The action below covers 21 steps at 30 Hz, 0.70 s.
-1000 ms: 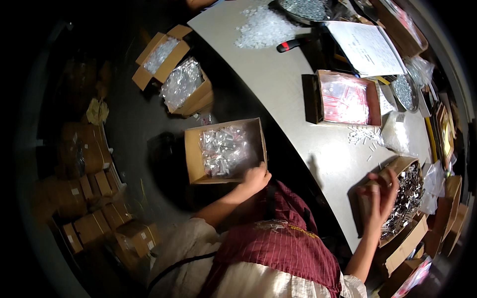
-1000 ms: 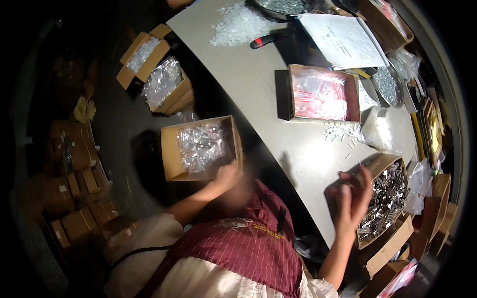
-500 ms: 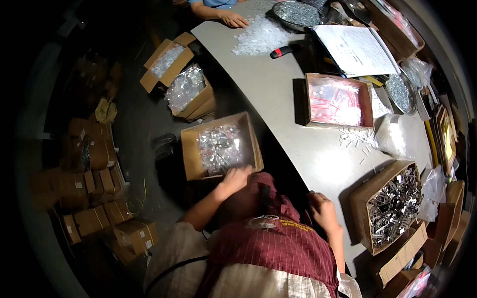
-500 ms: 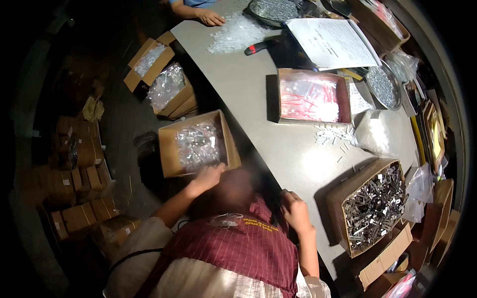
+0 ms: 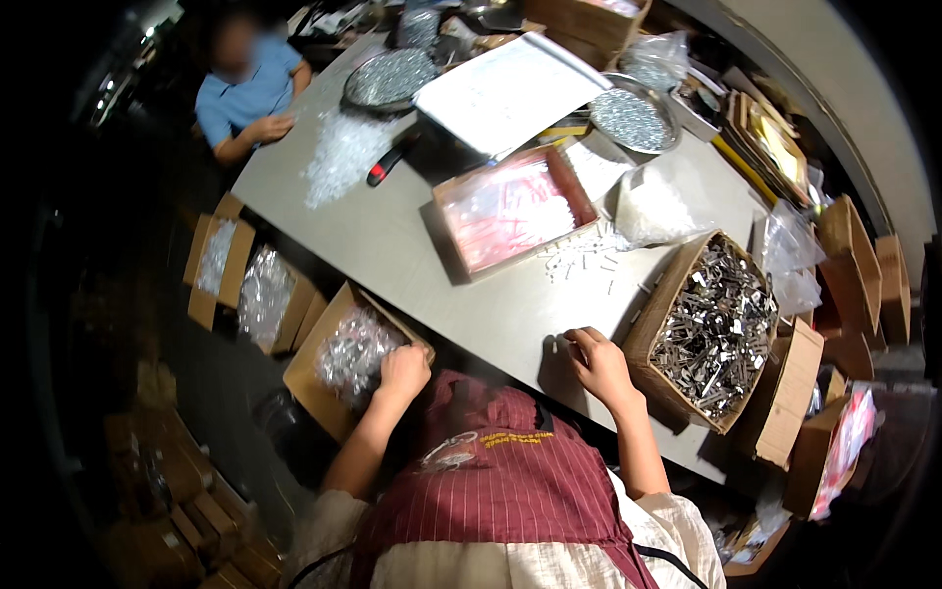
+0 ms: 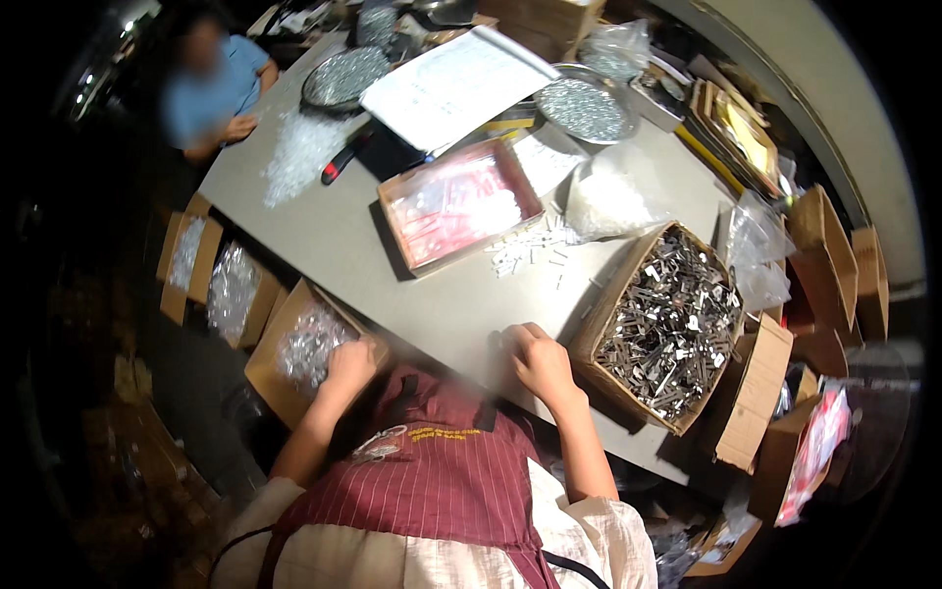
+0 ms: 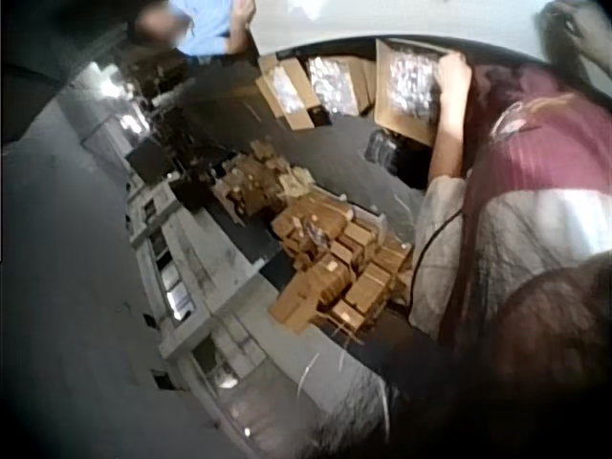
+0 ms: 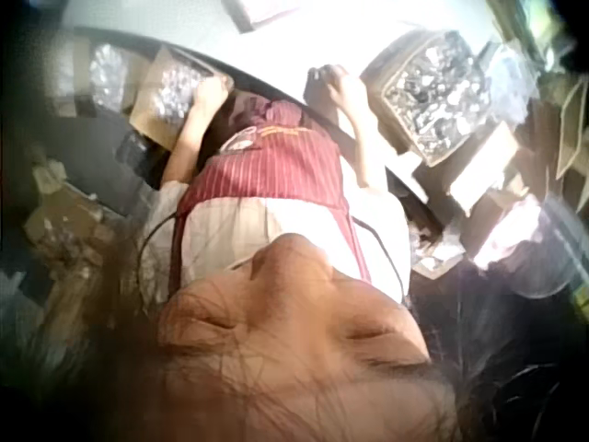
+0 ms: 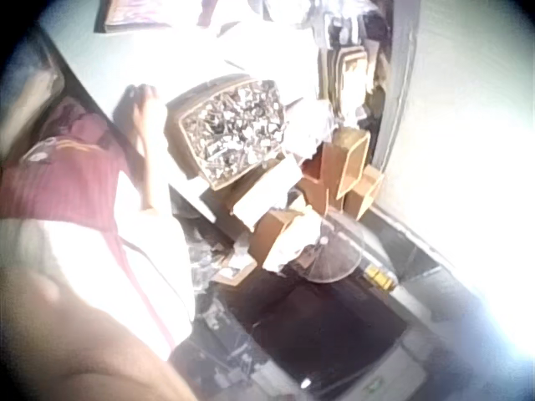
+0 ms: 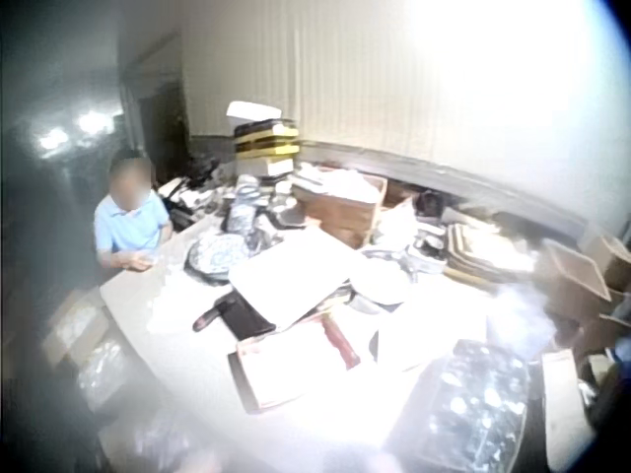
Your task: The person picks small metal parts from a cardboard box, places them into small plastic bags, and sets the bags on the table. Later, the person uses a tape dispenser to seal a cardboard box containing bubble wrap.
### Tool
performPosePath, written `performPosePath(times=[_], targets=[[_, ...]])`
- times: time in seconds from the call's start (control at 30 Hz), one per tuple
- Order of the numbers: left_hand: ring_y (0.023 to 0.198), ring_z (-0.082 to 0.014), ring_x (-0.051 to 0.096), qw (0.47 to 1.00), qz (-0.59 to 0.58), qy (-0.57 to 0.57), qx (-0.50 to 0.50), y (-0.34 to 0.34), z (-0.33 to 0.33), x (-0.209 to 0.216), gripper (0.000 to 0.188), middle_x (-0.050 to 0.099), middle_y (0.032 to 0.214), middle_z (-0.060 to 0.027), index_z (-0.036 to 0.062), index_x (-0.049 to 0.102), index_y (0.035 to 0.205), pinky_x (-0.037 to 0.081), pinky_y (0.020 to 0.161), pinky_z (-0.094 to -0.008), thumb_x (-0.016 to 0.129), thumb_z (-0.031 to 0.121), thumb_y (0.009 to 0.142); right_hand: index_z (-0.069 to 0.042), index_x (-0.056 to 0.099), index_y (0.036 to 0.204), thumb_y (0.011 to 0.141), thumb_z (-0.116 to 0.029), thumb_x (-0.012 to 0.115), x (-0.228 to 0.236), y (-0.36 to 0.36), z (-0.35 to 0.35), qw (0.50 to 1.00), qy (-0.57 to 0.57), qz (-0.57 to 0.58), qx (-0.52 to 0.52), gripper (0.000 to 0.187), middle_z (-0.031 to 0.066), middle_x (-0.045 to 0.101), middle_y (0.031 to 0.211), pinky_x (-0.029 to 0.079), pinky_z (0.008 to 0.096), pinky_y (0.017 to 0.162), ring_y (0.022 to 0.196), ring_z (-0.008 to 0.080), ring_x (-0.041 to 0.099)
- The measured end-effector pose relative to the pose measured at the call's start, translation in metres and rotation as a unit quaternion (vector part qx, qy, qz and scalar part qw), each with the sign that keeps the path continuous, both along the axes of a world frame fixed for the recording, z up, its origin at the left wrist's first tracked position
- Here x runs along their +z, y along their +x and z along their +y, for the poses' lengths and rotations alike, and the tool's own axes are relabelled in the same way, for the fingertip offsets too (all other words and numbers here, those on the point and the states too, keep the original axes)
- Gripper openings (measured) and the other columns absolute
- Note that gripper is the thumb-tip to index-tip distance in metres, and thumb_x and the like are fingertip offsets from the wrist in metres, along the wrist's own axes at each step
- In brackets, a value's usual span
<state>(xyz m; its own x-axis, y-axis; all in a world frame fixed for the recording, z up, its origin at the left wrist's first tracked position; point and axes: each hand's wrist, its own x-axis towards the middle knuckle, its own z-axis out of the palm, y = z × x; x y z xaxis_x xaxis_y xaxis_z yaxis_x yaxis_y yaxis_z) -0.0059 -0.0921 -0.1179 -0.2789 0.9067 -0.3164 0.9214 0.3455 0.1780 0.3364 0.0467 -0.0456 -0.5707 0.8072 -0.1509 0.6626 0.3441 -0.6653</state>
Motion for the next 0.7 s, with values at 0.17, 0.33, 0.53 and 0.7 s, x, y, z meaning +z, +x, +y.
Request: performPosePath(times=[0.17,0.33,0.53,0.7], targets=[[0.083,-0.0359,0.068,0.939,-0.094,0.318,-0.091,0.011,0.086,0.080,0.011,0.070,0.087,-0.0134,0.0076,0.067,0.093,0.055,0.071,-0.0481,0.061,0.016,0.095,-0.003,0.067,0.111,0.087,-0.007,0.063,-0.004,-0.031,0.013,0.997,0.054,0.026,-0.037,0.025,0.0178,0.066,0.111,0.055,0.0456,0.083,0.093,0.0397,0.067],[0.092,-0.0338,0.069,0.908,-0.033,0.372,-0.191,0.019,0.192,0.071,0.016,0.070,0.095,-0.0144,0.0053,0.069,0.098,0.056,0.076,-0.0455,0.069,0.015,0.086,-0.003,0.066,0.116,0.086,-0.007,0.064,-0.025,-0.070,0.015,0.997,0.054,0.044,0.034,0.030,0.0180,0.065,0.116,0.055,0.0451,0.086,0.099,0.0398,0.067],[0.092,-0.0382,0.071,0.967,-0.072,0.133,-0.203,0.014,0.270,0.051,0.030,0.073,0.104,-0.0197,0.0004,0.071,0.107,0.056,0.080,-0.0466,0.068,0.022,0.087,-0.002,0.063,0.121,0.088,-0.008,0.065,-0.035,-0.068,0.016,0.997,0.066,0.044,0.019,0.034,0.0185,0.063,0.120,0.056,0.0432,0.087,0.101,0.0391,0.067],[0.102,-0.0335,0.071,0.923,-0.323,0.115,-0.176,-0.012,0.271,0.071,0.035,0.074,0.114,-0.0196,-0.0013,0.071,0.120,0.054,0.091,-0.0388,0.060,0.024,0.098,-0.002,0.059,0.129,0.091,-0.015,0.064,-0.013,-0.044,0.027,0.987,-0.031,0.054,-0.151,0.041,0.0229,0.066,0.119,0.054,0.0460,0.087,0.099,0.0405,0.067]])
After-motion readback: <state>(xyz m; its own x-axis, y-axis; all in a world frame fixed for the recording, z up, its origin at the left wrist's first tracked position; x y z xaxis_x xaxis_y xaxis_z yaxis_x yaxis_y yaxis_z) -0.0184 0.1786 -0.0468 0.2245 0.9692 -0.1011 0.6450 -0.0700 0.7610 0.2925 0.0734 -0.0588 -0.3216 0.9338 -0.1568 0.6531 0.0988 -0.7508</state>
